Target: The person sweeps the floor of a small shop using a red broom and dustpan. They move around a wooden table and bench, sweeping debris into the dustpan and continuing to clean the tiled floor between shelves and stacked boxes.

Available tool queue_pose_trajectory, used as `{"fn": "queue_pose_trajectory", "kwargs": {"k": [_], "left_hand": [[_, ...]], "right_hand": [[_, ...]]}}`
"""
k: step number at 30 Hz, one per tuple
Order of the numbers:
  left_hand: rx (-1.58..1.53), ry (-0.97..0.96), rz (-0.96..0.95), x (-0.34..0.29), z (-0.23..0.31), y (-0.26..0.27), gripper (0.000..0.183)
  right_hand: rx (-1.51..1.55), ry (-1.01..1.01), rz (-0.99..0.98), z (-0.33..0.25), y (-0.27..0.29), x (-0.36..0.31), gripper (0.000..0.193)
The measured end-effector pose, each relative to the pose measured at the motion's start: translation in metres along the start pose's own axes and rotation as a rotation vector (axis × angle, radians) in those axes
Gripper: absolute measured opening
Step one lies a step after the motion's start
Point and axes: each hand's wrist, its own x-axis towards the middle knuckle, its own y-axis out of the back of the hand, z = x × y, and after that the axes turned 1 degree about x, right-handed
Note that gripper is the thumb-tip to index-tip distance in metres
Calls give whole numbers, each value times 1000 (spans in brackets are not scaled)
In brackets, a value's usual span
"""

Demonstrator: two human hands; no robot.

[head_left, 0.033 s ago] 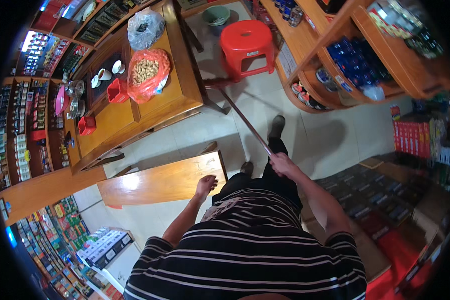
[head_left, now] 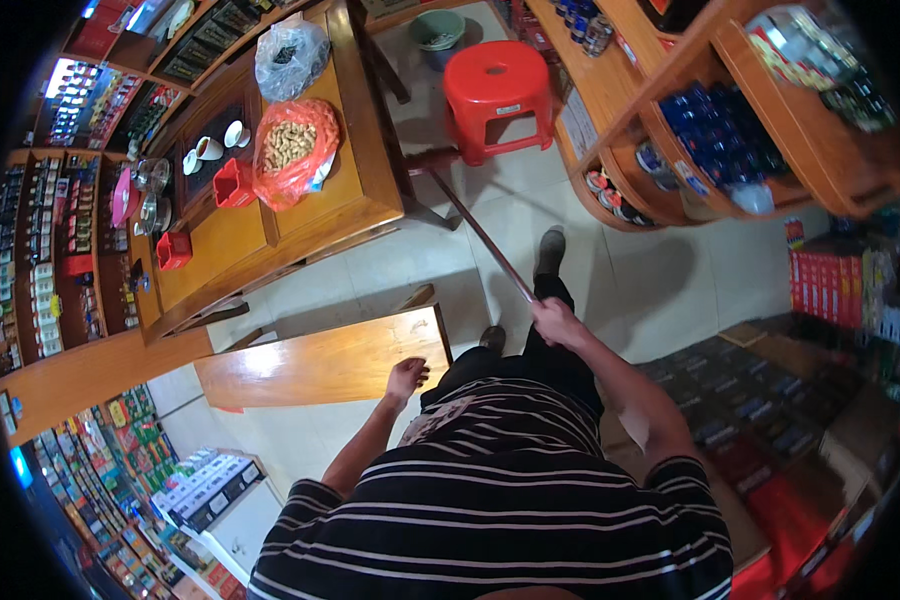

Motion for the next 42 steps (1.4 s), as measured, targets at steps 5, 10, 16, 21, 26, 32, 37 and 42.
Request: {"fn": "queue_pose_trajectory", "kwargs": {"k": [5,10,16,21,26,32,37,42], "left_hand": [[-270,164,277,-13,6,-21,29],[-272,203,226,-41,32,-95,34],[-69,356,219,-36,55,-128,35],[-81,347,159,-8,86,-126,35],[-332,363,205,15,114,-114,39],[-351,380,214,9,123,-108,37],[-370,455,257,-2,119,-111,37],[-305,453,166,13,123,-105,36]], "right_hand": [[-557,13,-4,-103,24,144,43],[-692,351,149,-161,35,259,31],[-560,-71,-193,-168,38,338,26],[-621,120,-59,-125,48,241,29],[-678,340,-97,-129,54,229,29],[-937,262,-195,-218,6,399,28],[-651,-46,16,-148,44,405,30],[-970,-156,-53,-20,164,257,38]]}}
